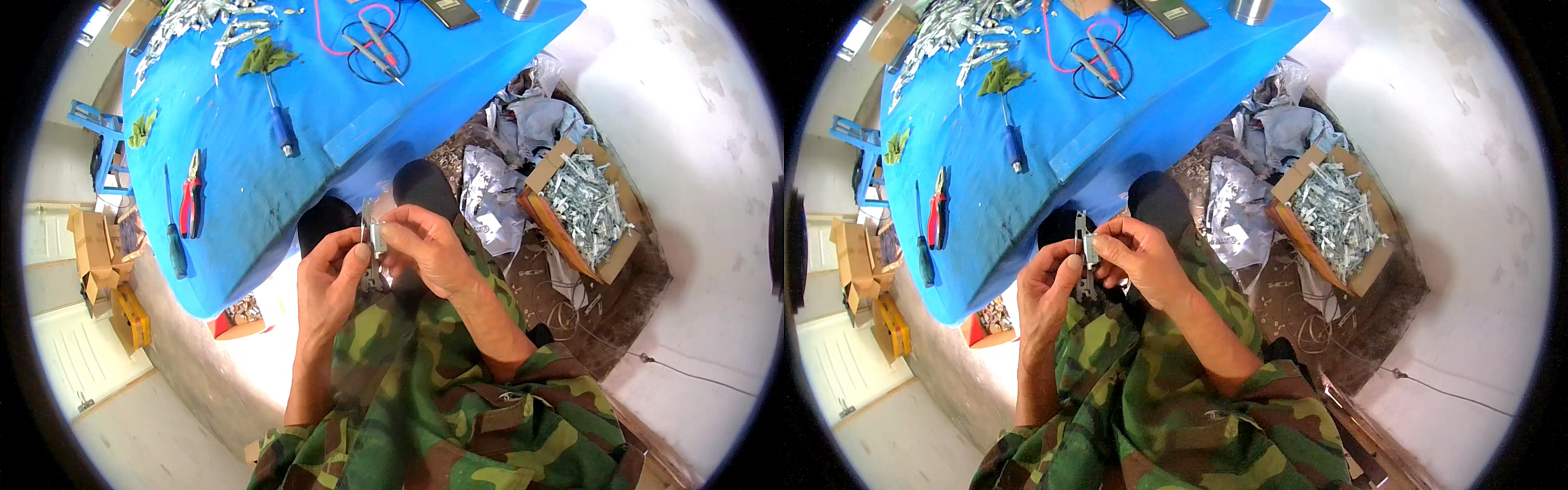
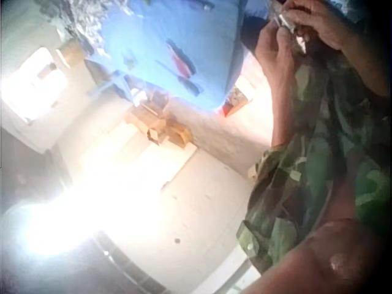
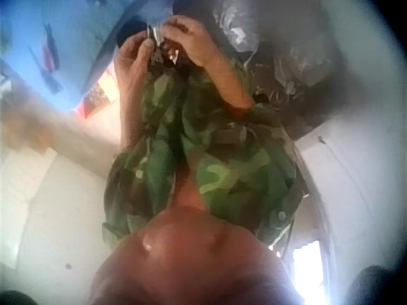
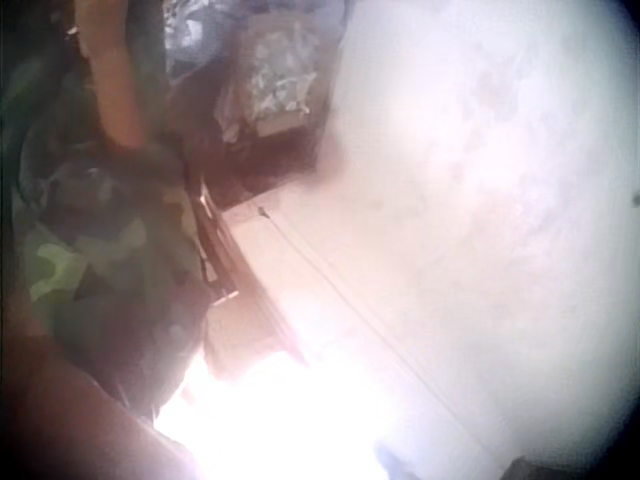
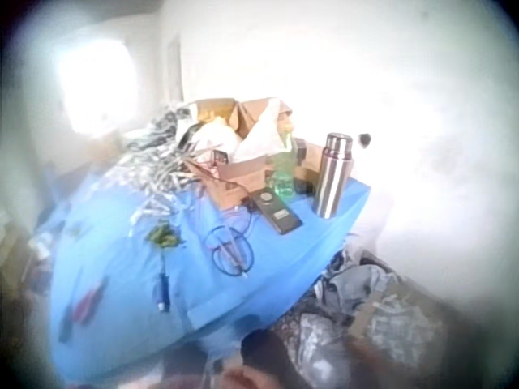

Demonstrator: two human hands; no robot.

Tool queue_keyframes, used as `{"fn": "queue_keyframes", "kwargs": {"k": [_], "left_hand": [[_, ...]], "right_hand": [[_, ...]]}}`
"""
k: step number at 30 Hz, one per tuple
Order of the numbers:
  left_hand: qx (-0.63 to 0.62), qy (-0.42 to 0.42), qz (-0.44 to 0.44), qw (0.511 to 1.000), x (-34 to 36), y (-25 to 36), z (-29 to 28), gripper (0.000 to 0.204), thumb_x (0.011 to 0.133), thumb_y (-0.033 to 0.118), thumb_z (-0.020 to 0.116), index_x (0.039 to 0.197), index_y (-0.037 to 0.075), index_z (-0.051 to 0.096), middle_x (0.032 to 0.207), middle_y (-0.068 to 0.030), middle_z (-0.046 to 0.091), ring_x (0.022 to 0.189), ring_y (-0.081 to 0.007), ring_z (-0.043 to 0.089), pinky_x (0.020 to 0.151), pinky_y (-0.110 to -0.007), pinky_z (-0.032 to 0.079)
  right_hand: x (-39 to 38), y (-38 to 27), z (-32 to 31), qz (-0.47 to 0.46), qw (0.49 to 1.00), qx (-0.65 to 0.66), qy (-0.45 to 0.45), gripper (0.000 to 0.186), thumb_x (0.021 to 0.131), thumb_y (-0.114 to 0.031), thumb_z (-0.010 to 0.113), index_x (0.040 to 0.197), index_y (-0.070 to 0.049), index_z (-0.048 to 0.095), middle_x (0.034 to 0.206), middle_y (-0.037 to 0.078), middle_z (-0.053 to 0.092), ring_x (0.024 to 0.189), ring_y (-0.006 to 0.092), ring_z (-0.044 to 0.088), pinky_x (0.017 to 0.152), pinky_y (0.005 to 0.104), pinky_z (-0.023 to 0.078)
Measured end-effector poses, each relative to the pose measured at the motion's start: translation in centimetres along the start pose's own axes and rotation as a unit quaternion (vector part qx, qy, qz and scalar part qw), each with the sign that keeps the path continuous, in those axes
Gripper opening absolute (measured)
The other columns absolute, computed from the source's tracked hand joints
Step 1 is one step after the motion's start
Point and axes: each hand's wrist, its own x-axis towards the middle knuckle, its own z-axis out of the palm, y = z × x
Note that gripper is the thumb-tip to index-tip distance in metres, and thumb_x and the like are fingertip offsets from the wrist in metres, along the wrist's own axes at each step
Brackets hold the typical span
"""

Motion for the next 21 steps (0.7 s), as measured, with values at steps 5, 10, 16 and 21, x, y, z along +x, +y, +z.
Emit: {"fn": "queue_keyframes", "kwargs": {"k": [5,10,16,21], "left_hand": [[-0.034,0.018,-0.012,0.999,0.0,-0.7,0.0,0.030,0.098,0.022,0.066,0.111,-0.004,0.067,0.090,-0.0039,0.069,0.079,-0.0092,0.061,0.073,-0.025,0.049],[-0.090,0.011,-0.050,0.995,0.1,-2.1,-0.5,0.030,0.098,0.024,0.065,0.109,-0.003,0.067,0.088,-0.0050,0.068,0.076,-0.0106,0.062,0.068,-0.025,0.049],[-0.131,0.012,-0.053,0.990,0.2,-2.6,-0.5,0.029,0.098,0.024,0.065,0.110,-0.003,0.067,0.090,-0.0059,0.068,0.075,-0.0104,0.062,0.066,-0.025,0.050],[-0.132,0.013,-0.050,0.990,0.2,-3.1,-0.7,0.029,0.099,0.024,0.065,0.110,-0.003,0.067,0.092,-0.0066,0.069,0.075,-0.0104,0.062,0.066,-0.025,0.051]], "right_hand": [[0.1,0.8,0.3,0.007,1.000,0.030,0.001,0.022,0.098,-0.020,0.065,0.109,-0.001,0.062,0.087,0.004,0.065,0.068,0.0096,0.064,0.057,0.0223,0.055],[0.3,1.1,0.2,0.029,0.999,0.029,0.002,0.025,0.098,-0.023,0.065,0.110,-0.001,0.062,0.087,0.004,0.065,0.067,0.0089,0.063,0.056,0.0219,0.054],[0.5,1.4,0.3,0.039,0.999,0.028,0.011,0.023,0.098,-0.024,0.065,0.107,-0.003,0.062,0.086,0.004,0.065,0.066,0.0085,0.061,0.055,0.0213,0.053],[0.5,1.6,0.5,0.041,0.999,0.030,0.014,0.023,0.099,-0.025,0.064,0.106,-0.003,0.061,0.085,0.004,0.064,0.066,0.0084,0.061,0.055,0.0211,0.052]]}}
